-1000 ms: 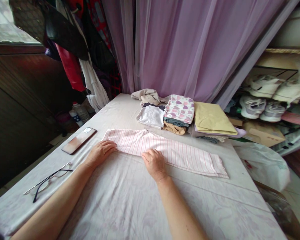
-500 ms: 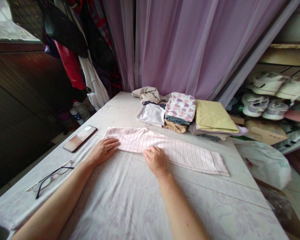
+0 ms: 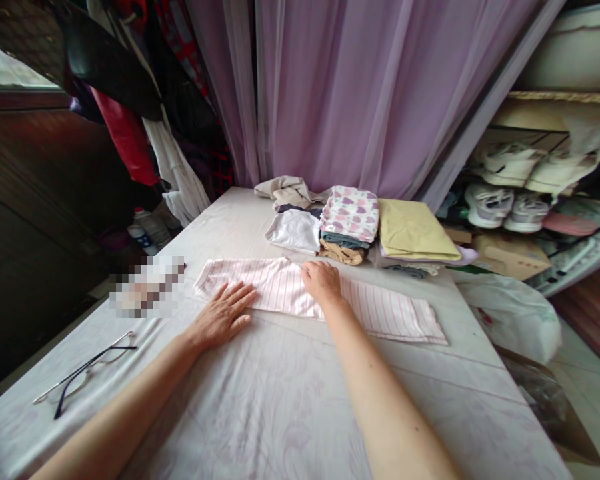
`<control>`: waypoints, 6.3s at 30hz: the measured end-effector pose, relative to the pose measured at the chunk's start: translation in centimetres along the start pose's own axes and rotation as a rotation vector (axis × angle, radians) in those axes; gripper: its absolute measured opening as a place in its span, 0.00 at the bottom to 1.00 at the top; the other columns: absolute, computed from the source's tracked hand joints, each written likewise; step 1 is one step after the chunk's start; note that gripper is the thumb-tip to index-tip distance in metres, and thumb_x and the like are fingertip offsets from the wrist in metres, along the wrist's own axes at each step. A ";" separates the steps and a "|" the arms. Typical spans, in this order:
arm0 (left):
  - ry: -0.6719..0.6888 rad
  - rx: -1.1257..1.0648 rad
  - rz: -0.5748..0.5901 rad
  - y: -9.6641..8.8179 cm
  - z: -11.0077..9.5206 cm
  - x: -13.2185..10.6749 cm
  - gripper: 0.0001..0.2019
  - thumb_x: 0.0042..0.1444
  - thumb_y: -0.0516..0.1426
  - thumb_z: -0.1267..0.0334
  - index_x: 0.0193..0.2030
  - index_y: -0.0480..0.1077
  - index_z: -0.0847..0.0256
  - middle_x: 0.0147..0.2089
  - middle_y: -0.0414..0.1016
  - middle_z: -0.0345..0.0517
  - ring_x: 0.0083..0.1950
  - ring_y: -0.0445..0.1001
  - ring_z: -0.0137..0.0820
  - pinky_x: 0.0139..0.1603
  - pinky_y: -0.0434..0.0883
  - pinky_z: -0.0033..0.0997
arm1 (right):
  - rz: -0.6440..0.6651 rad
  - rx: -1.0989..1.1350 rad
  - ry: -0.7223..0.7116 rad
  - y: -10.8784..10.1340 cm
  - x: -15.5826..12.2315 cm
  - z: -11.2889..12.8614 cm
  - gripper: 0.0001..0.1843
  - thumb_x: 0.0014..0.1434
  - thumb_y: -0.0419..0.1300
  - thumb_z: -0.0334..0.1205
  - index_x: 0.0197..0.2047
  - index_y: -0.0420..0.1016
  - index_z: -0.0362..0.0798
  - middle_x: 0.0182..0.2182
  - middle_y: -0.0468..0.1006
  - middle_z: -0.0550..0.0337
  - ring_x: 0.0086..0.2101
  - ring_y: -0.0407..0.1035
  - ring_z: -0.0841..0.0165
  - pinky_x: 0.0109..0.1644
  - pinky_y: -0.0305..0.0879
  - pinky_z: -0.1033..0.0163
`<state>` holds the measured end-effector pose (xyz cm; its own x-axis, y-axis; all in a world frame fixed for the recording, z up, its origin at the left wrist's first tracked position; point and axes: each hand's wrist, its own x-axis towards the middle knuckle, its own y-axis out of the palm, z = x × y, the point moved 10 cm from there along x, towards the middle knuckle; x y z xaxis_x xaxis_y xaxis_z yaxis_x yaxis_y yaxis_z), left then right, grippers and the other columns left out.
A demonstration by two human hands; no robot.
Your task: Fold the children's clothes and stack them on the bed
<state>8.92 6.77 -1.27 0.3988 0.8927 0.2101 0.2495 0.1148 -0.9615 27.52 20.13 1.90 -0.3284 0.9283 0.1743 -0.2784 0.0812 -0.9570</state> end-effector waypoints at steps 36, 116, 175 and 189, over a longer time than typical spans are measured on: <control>-0.249 0.058 -0.131 -1.9 4.4 -1.0 0.23 0.67 0.47 0.53 0.63 0.66 0.60 0.67 0.65 0.55 0.69 0.60 0.45 0.70 0.55 0.54 | -0.202 0.255 -0.429 0.7 -8.1 5.9 0.09 0.61 0.57 0.33 0.35 0.78 0.51 0.34 0.80 0.58 0.36 0.71 0.66 0.42 0.65 0.61; 0.041 -0.119 -0.037 1.4 -8.3 7.6 0.13 0.66 0.50 0.60 0.38 0.75 0.59 0.41 0.77 0.50 0.43 0.73 0.39 0.48 0.69 0.41 | -0.274 0.086 -0.178 -3.5 -13.5 -4.9 0.08 0.59 0.58 0.32 0.30 0.76 0.50 0.33 0.78 0.58 0.36 0.69 0.65 0.41 0.60 0.62; 0.046 0.101 0.069 2.6 -8.8 7.0 0.25 0.65 0.50 0.50 0.66 0.63 0.53 0.71 0.59 0.50 0.72 0.55 0.46 0.70 0.52 0.57 | -0.486 -0.020 0.817 -7.8 -21.3 -25.0 0.14 0.55 0.56 0.43 0.42 0.76 0.48 0.35 0.81 0.54 0.33 0.70 0.62 0.35 0.58 0.61; 0.043 0.076 0.095 2.7 -8.8 7.1 0.24 0.65 0.49 0.49 0.65 0.65 0.50 0.72 0.57 0.49 0.72 0.53 0.48 0.69 0.52 0.60 | -0.077 -0.230 0.269 -3.4 -13.2 -15.1 0.26 0.67 0.44 0.46 0.65 0.64 0.50 0.66 0.62 0.51 0.65 0.52 0.58 0.67 0.43 0.44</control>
<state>20.19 9.58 -0.82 0.4553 0.8817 0.1234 0.1418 0.0650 -0.9878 46.42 13.09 -0.65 -0.0566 0.9761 0.2100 -0.0731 0.2057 -0.9759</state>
